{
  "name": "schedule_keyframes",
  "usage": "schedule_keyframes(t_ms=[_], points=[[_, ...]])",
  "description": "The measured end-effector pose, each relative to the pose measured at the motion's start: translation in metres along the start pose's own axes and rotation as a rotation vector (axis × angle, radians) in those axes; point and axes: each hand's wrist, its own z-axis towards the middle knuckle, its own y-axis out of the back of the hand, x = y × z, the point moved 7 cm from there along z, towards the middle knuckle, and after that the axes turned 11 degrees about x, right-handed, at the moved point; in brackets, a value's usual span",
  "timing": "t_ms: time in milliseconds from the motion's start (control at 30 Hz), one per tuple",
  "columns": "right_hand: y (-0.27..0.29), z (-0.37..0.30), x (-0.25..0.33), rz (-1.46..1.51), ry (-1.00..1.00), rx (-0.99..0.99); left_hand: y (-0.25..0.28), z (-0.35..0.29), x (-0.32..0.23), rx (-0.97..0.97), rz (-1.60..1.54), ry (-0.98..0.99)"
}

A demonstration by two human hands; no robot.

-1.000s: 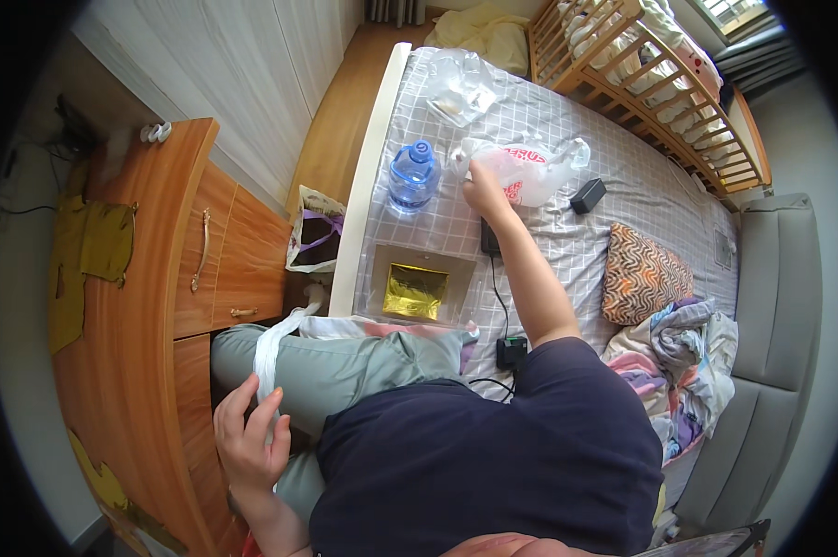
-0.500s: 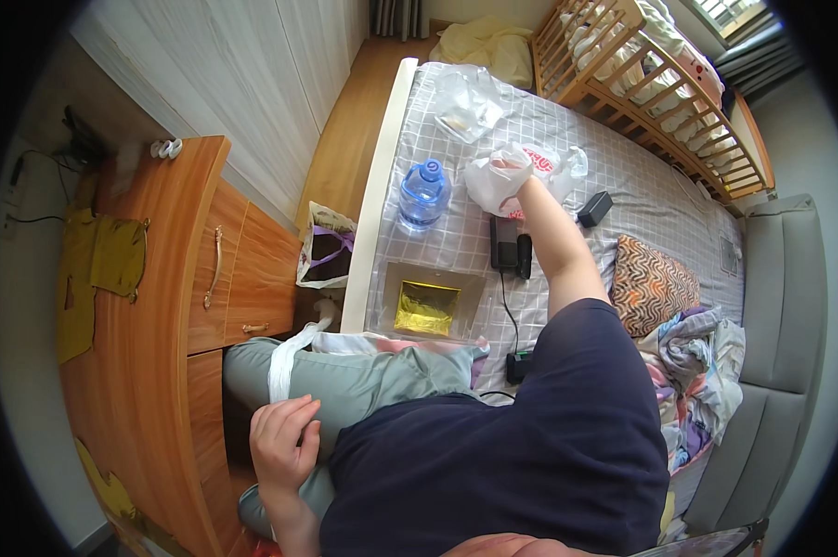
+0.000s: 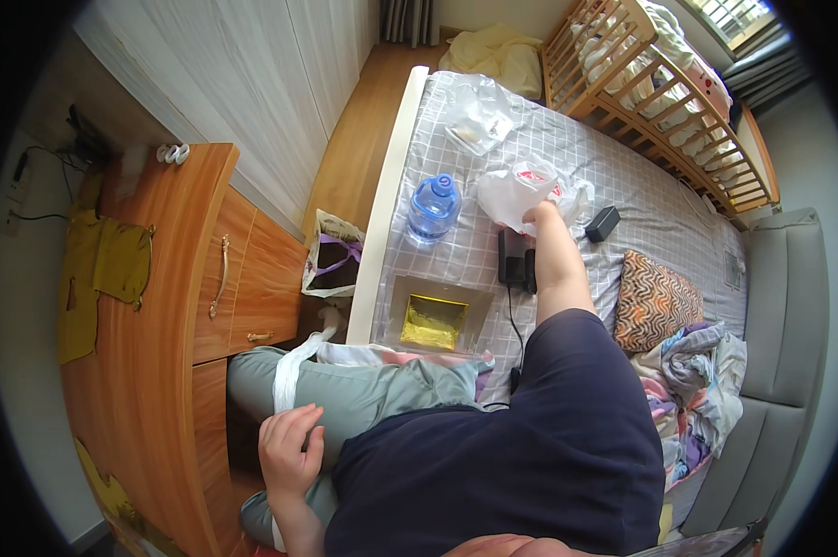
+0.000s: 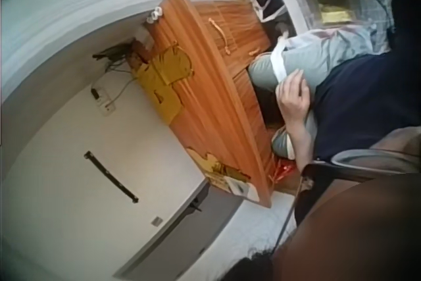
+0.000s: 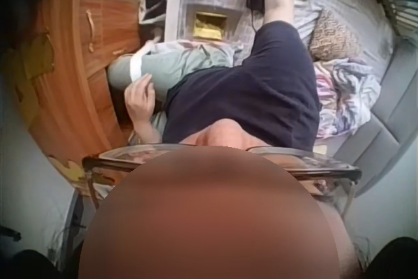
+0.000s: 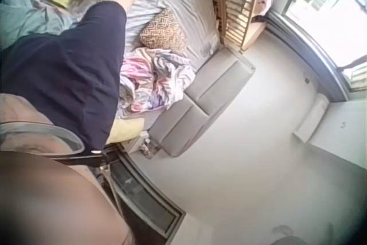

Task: Counting out plastic sticks and packaging gold foil balloons into bags.

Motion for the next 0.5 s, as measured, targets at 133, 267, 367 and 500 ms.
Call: schedule_keyframes(t_ms=[133,267,367,500], points=[[-0.004,-0.027,0.009,0.291,0.051,0.090,-0.005,0.001,0.002,0.026,-0.018,0.013],[-0.012,-0.044,0.001,0.526,-0.097,-0.110,-0.009,0.004,0.001,0.038,-0.031,0.000],[-0.007,-0.055,0.007,0.391,-0.047,-0.135,-0.012,0.006,0.000,0.049,-0.038,-0.008],[0.015,-0.067,0.017,0.347,0.066,-0.017,-0.010,0.002,0.000,0.039,-0.023,-0.010]])
